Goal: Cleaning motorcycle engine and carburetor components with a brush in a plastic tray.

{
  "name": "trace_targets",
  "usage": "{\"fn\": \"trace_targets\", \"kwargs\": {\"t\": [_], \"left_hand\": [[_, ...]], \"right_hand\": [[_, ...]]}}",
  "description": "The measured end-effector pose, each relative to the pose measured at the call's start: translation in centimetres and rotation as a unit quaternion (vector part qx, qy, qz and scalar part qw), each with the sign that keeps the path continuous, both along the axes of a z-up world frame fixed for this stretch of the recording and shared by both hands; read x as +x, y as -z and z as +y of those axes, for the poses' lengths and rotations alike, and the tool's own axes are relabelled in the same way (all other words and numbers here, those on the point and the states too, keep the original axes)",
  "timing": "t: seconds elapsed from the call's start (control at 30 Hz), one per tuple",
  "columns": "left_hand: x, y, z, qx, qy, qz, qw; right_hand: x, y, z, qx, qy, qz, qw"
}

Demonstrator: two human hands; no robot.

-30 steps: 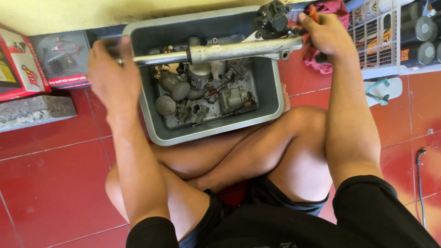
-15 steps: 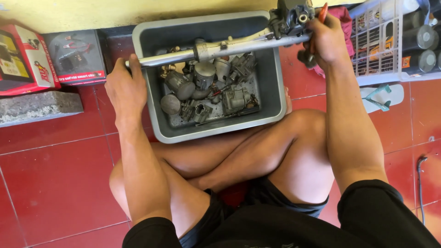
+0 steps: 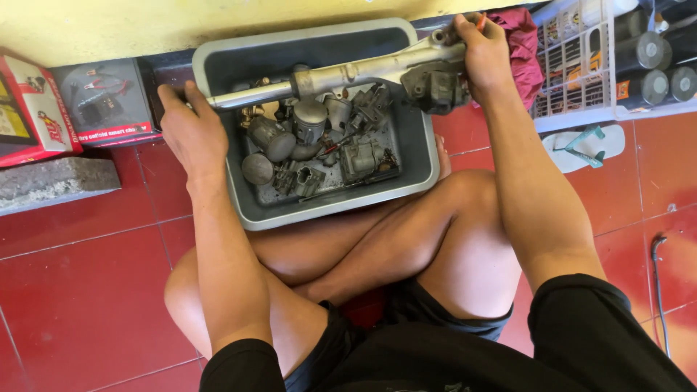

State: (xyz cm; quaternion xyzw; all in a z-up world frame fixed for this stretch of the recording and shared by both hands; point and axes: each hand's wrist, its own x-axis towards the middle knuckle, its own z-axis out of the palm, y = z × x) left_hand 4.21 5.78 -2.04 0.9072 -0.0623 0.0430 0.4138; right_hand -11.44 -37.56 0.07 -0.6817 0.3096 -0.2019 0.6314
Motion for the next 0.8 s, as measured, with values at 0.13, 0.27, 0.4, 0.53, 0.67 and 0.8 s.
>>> {"fn": "trace_targets", "kwargs": {"t": [0.13,0.27,0.4,0.53,0.67,0.8], "left_hand": [[0.7,2.8,0.1,-0.083,-0.059,0.037,0.994],[1.5,4.4,0.6,-0.159,-0.077,0.039,0.984],[1.5,4.4,0.4,-0.204,-0.059,0.061,0.975],[1.5,4.0,0.3,-0.206,-0.048,0.053,0.976],[1.4,3.8,0.4,-0.213,-0.048,0.065,0.974],[1.5,4.3,0.5,-0.200,-0.049,0.054,0.977]], "right_hand": [[-0.6,-2.8,0.8,-0.121,-0.062,0.130,0.982],[-1.1,-3.8,-1.0,-0.431,0.031,0.022,0.901],[-1.7,-8.1,3.7,-0.374,0.030,-0.077,0.924],[0.4,-5.9,5.9,-0.467,-0.046,0.031,0.882],[3.2,-7.9,11.9,-0.346,-0.148,0.022,0.926],[4.0,-8.9,15.5,-0.357,-0.240,0.008,0.903]]}}
